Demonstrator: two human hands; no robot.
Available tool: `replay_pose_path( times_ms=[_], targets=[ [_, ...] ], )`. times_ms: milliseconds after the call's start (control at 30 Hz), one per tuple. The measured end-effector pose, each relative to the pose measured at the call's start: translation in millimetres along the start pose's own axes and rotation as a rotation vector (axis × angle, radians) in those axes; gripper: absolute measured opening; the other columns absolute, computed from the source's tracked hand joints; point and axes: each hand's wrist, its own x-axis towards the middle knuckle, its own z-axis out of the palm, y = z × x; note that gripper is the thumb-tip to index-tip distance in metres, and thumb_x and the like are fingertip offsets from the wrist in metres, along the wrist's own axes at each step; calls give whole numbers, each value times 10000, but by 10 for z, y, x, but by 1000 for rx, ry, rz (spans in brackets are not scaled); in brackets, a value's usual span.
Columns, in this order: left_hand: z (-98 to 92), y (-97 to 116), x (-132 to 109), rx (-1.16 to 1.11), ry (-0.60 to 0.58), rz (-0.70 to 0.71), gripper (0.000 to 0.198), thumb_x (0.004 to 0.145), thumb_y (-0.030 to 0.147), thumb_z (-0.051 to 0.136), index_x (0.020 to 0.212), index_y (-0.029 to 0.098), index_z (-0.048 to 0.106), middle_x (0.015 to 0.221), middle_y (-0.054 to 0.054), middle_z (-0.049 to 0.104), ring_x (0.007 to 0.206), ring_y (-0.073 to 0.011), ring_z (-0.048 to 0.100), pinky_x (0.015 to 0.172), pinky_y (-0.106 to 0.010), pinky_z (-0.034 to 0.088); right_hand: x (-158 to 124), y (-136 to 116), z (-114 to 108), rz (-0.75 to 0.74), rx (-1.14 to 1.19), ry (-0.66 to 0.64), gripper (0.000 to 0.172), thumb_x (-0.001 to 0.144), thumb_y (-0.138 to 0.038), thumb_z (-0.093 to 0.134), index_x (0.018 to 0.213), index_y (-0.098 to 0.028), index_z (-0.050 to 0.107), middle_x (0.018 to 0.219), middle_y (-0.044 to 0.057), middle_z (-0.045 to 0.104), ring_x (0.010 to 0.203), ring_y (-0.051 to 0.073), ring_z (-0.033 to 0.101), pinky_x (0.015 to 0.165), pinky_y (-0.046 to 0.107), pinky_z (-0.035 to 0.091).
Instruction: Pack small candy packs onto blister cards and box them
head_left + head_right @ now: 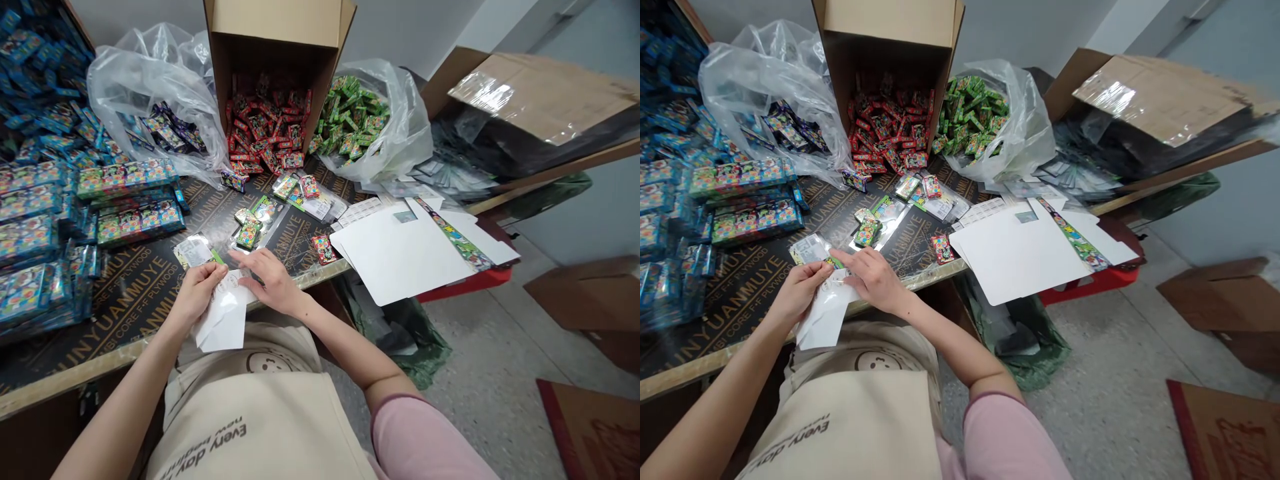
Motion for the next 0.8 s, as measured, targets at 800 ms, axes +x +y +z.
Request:
replay_pose_path(
  times_ms=[800],
  targets=[
    [1286,17,1043,1080,-15,669,240,800,98,565,952,197,722,1195,-140,649,1130,-312,546,945,-452,419,-253,1729,-1377,969,-1006,-343,807,770,-196,604,1499,-213,257,1027,154,714,935,316,666,765,346,463]
  ],
)
